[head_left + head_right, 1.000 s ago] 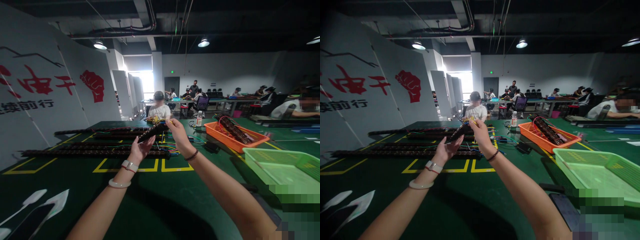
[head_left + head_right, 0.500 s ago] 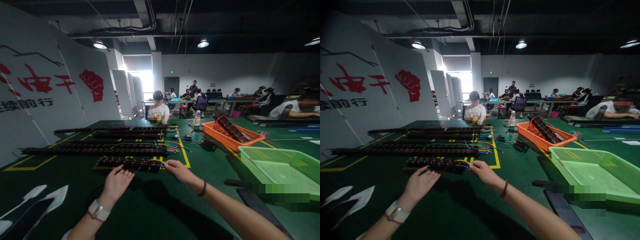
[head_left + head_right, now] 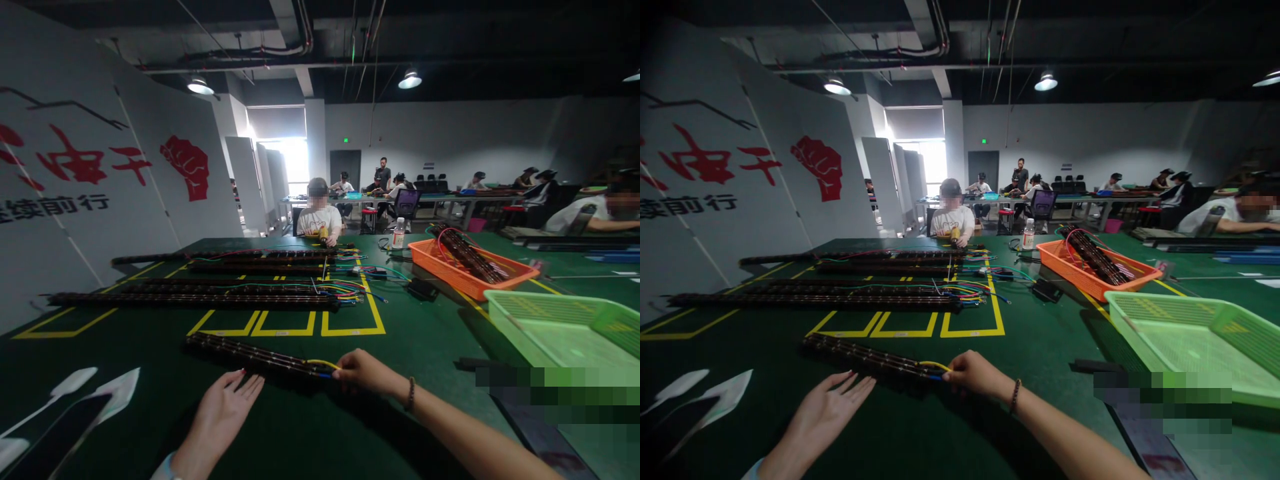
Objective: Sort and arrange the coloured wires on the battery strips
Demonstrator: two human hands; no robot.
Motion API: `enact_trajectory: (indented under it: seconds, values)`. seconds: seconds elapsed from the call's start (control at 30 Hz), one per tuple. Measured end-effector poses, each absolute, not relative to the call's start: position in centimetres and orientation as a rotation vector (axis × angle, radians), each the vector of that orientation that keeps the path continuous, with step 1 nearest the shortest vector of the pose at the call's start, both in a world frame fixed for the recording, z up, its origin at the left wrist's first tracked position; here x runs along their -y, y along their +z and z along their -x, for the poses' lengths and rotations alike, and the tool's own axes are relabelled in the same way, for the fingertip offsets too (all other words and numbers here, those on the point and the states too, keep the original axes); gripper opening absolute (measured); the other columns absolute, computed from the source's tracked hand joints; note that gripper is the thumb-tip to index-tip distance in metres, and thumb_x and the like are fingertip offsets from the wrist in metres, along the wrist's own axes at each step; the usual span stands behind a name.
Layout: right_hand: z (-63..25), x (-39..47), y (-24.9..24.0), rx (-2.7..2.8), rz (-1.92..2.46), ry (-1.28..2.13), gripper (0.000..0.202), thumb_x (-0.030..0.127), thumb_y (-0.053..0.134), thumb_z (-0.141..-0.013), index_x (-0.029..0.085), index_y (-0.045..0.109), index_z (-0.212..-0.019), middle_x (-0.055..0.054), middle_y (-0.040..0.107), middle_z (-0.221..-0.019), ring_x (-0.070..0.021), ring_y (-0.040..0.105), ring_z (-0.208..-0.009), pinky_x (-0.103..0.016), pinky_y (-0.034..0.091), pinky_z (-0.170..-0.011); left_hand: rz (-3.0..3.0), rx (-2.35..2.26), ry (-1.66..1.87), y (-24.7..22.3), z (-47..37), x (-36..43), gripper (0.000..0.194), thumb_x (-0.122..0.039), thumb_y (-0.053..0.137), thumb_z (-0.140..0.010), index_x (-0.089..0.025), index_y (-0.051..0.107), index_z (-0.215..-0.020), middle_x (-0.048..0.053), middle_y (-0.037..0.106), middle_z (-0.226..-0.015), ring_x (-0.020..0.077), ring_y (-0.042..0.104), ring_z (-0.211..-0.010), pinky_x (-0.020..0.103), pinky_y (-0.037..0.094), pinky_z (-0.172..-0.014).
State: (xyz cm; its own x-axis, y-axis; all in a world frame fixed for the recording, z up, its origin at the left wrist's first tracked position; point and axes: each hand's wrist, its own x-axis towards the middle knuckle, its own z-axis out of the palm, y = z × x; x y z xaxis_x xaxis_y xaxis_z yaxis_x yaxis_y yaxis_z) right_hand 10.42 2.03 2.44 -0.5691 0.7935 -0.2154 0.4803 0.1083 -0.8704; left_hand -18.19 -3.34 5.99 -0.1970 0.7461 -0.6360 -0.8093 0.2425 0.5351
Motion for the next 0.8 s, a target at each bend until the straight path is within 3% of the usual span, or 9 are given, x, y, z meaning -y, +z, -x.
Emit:
enact_trajectory:
  seconds: [0.17, 0.3, 0.47, 0.63, 0.8]
  values:
    - [-11.0, -2.8, 2.4, 2.193, 1.352, 1.415, 0.031, 0.044, 0.06, -0.078, 0.014, 0.068, -0.081, -0.001, 0.065, -0.067, -0.012, 0.059, -0.058, -0.02, 0.043, -0.053, 0.022, -1.062, 1.369, 4.8, 17.6, 5.2, 0.042, -0.006, 0.04, -0.079, -0.012, 0.043, -0.121, 0.021, 0.056, -0.116, 0.0289, 0.062, -0.101, 0.037, 0.057, -0.072]
    - [-11.2, -3.4, 2.6, 2.33, 1.368, 1.295, 0.034, 0.048, 0.06, -0.077, 0.015, 0.071, -0.082, -0.001, 0.065, -0.067, -0.0119, 0.058, -0.059, -0.019, 0.04, -0.052, -0.157, -0.953, 0.976, 4.0, 15.2, 6.9, 0.02, -0.013, 0.05, -0.08, -0.006, 0.054, -0.099, 0.019, 0.064, -0.095, 0.0271, 0.066, -0.085, 0.038, 0.053, -0.077]
    - [-11.6, -3.4, 1.7, 2.238, 1.22, 1.47, 0.046, 0.057, 0.053, -0.08, 0.013, 0.068, -0.083, -0.001, 0.064, -0.065, -0.011, 0.055, -0.055, -0.02, 0.04, -0.052, -0.381, -0.732, 0.581, 4.2, 10.8, 7.3, 0.018, -0.02, 0.054, -0.08, -0.006, 0.058, -0.091, 0.019, 0.064, -0.099, 0.021, 0.065, -0.082, 0.031, 0.047, -0.079]
    - [-12.4, -3.2, 1.0, 2.242, 1.086, 1.36, 0.047, 0.056, 0.052, -0.081, 0.011, 0.068, -0.08, -0.001, 0.064, -0.066, -0.0102, 0.051, -0.056, -0.02, 0.039, -0.055, -0.432, -0.691, 0.5, 3.1, 6.4, 5.6, 0.024, -0.022, 0.052, -0.079, -0.008, 0.054, -0.098, 0.019, 0.063, -0.104, 0.022, 0.065, -0.088, 0.034, 0.042, -0.089]
    - [-12.6, -2.9, 0.3, 2.225, 1.051, 1.28, 0.042, 0.049, 0.051, -0.084, 0.012, 0.069, -0.089, -0.001, 0.065, -0.072, -0.0115, 0.053, -0.061, -0.021, 0.041, -0.059, -0.423, -0.696, 0.526, 1.7, 3.8, 4.0, 0.018, -0.02, 0.048, -0.077, -0.008, 0.051, -0.091, 0.021, 0.062, -0.105, 0.0248, 0.064, -0.092, 0.038, 0.038, -0.096]
